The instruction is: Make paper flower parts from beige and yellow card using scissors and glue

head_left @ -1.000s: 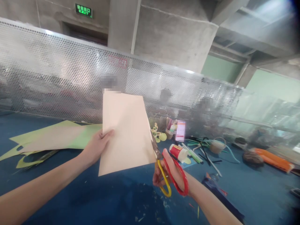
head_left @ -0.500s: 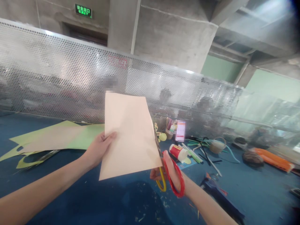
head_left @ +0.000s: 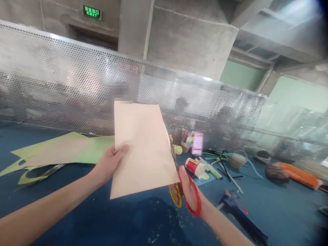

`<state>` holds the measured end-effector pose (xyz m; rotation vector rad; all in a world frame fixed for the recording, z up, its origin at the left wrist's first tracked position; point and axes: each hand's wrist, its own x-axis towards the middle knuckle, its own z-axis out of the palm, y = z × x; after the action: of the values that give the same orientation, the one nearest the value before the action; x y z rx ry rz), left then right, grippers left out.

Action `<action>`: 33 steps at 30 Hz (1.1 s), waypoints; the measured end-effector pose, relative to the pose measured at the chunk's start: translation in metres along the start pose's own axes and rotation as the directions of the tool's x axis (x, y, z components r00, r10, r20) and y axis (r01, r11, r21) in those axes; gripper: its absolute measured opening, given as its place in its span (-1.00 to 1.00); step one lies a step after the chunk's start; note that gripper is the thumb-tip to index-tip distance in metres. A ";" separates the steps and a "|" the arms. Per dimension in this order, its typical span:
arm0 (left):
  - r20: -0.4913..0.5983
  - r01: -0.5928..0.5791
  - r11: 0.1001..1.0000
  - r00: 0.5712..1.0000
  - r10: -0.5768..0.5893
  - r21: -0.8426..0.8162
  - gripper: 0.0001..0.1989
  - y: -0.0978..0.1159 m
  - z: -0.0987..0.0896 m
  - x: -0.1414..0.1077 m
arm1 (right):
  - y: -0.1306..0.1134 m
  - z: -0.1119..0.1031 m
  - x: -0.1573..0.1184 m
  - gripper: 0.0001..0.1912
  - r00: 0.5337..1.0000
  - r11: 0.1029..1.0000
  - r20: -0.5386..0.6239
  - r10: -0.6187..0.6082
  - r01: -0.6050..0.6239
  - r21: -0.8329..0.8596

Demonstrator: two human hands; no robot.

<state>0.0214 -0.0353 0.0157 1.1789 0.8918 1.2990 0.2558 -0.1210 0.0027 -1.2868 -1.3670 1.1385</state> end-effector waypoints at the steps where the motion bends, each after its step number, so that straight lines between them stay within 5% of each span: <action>1: -0.006 -0.001 1.000 1.000 0.001 -0.004 -0.62 0.000 0.000 0.000 | 0.000 0.000 0.000 -0.34 1.000 1.000 -0.011 0.003 -0.003 -0.010; 33: -0.024 0.027 1.000 0.999 -0.027 0.000 -0.64 0.002 0.002 -0.002 | 0.011 -0.002 0.006 -0.42 0.993 0.992 -0.117 -0.018 0.004 -0.123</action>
<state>0.0224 -0.0372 0.0176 1.1501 0.9224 1.2930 0.2592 -0.1146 -0.0073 -1.4100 -1.3713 0.9674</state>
